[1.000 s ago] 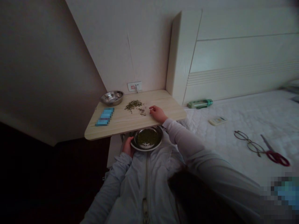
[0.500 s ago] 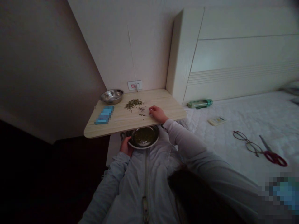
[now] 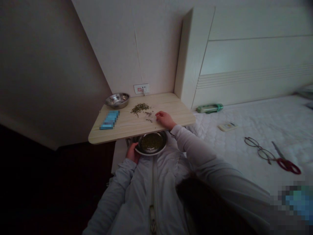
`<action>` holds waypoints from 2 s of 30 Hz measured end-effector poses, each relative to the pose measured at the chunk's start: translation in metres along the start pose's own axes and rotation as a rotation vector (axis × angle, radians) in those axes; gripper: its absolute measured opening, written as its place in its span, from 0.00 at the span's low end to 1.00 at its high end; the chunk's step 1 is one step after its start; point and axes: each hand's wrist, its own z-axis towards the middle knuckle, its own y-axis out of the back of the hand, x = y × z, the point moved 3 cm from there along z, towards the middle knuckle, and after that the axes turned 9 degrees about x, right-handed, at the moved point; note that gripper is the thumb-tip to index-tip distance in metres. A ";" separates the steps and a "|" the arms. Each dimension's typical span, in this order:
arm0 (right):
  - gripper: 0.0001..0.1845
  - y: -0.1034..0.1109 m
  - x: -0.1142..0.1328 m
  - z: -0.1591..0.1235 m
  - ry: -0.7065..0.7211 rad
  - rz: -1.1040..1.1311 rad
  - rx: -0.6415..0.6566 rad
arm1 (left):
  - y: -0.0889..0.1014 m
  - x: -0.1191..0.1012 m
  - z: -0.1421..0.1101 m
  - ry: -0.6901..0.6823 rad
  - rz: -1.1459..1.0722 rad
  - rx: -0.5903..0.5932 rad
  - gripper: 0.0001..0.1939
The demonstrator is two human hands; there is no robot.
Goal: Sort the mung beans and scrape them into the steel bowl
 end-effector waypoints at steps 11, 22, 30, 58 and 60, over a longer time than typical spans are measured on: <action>0.13 -0.002 0.000 -0.003 0.019 0.031 0.040 | -0.003 0.004 0.000 0.031 0.037 0.019 0.08; 0.10 -0.001 -0.002 -0.003 0.047 0.094 0.025 | -0.001 0.003 0.001 0.023 0.060 0.010 0.08; 0.11 0.004 -0.006 -0.001 0.008 0.029 -0.087 | -0.006 0.002 -0.005 0.014 0.029 0.017 0.08; 0.12 0.000 -0.003 -0.002 0.007 -0.002 -0.022 | -0.004 0.001 -0.003 0.001 0.018 0.009 0.11; 0.12 0.000 -0.002 -0.002 0.011 -0.008 -0.003 | -0.002 0.002 -0.001 -0.002 0.020 0.014 0.11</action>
